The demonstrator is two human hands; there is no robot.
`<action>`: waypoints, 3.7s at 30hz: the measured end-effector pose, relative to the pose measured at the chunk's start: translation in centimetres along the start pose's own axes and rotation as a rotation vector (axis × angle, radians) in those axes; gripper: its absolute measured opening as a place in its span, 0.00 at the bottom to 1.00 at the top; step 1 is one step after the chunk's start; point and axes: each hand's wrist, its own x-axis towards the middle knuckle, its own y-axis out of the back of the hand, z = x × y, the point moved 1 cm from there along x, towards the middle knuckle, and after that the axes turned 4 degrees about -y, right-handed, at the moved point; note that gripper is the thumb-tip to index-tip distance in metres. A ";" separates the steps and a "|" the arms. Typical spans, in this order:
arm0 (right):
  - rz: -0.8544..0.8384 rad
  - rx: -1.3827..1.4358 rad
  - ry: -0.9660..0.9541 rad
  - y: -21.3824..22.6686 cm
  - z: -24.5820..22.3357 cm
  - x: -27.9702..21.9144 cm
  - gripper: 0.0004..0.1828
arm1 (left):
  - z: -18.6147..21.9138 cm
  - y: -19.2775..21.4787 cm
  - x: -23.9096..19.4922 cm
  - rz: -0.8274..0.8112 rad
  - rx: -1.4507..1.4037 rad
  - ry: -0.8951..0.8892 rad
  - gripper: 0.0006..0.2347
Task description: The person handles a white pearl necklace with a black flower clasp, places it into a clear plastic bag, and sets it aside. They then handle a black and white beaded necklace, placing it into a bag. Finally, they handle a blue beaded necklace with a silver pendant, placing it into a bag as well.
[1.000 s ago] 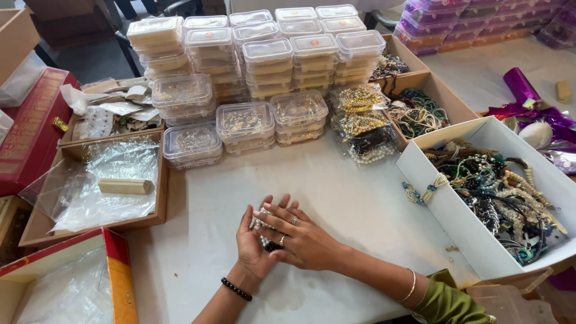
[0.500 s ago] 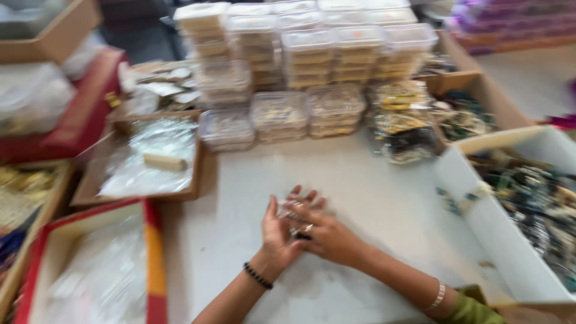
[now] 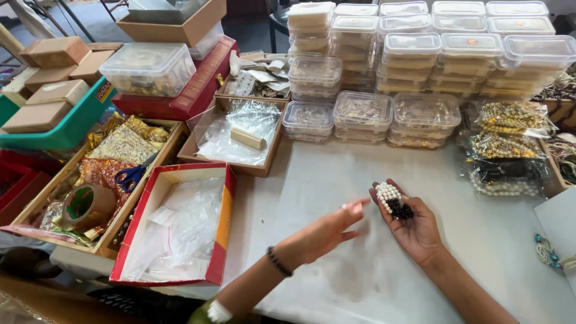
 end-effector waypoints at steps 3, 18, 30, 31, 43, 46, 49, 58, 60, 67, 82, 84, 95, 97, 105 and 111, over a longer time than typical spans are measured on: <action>0.033 0.031 -0.011 -0.7 0.0 -0.2 0.29 | 4.8 -0.9 -5.3 -0.021 0.450 -0.008 0.24; -0.161 0.014 -0.110 0.7 0.7 0.9 0.30 | 14.4 30.6 6.4 1.082 1.789 0.023 0.23; -0.138 -0.027 -0.140 0.4 0.7 0.9 0.30 | 14.8 32.5 6.3 1.127 1.853 -0.440 0.09; -0.139 -0.030 -0.153 0.1 0.7 0.6 0.30 | 16.0 30.2 5.2 1.138 1.850 -0.428 0.09; -0.136 0.182 0.155 3.6 -2.7 1.1 0.30 | 7.6 7.4 3.0 0.332 1.835 -0.721 0.11; -0.103 0.248 0.250 4.3 -4.1 0.9 0.28 | 3.8 8.5 5.8 0.303 1.817 -0.525 0.11; -0.090 0.267 0.268 4.9 -4.2 1.2 0.28 | 3.5 8.0 6.7 0.402 1.829 -0.375 0.22; -0.024 0.166 0.122 3.0 -2.7 1.5 0.28 | 6.6 6.4 4.6 -0.267 1.742 -0.238 0.31; -0.020 0.175 0.108 3.3 -2.7 1.5 0.28 | 6.6 6.8 4.4 -0.331 1.726 -0.342 0.38; -0.019 0.212 0.116 3.0 -2.8 1.1 0.27 | 3.3 7.6 5.7 -0.376 1.917 -0.251 0.16; 0.025 0.179 0.111 2.2 -2.9 0.9 0.27 | 6.0 6.3 5.2 -0.357 1.692 -0.231 0.36; -0.003 0.175 0.106 2.2 -2.8 0.9 0.27 | 6.9 5.3 4.3 -0.281 1.654 -0.268 0.33; 0.002 0.146 0.112 1.8 -2.8 0.7 0.27 | 5.3 8.2 6.5 -0.363 1.805 -0.357 0.17; -0.002 0.141 0.113 1.7 -2.8 0.7 0.27 | 5.5 7.8 6.3 -0.352 1.865 -0.331 0.17; 0.008 0.123 0.118 1.8 -2.7 0.7 0.27 | 4.3 8.0 6.8 -0.324 1.941 -0.389 0.17; 0.004 0.114 0.124 1.7 -2.6 0.6 0.27 | 2.7 9.4 7.8 -0.226 1.972 -0.385 0.10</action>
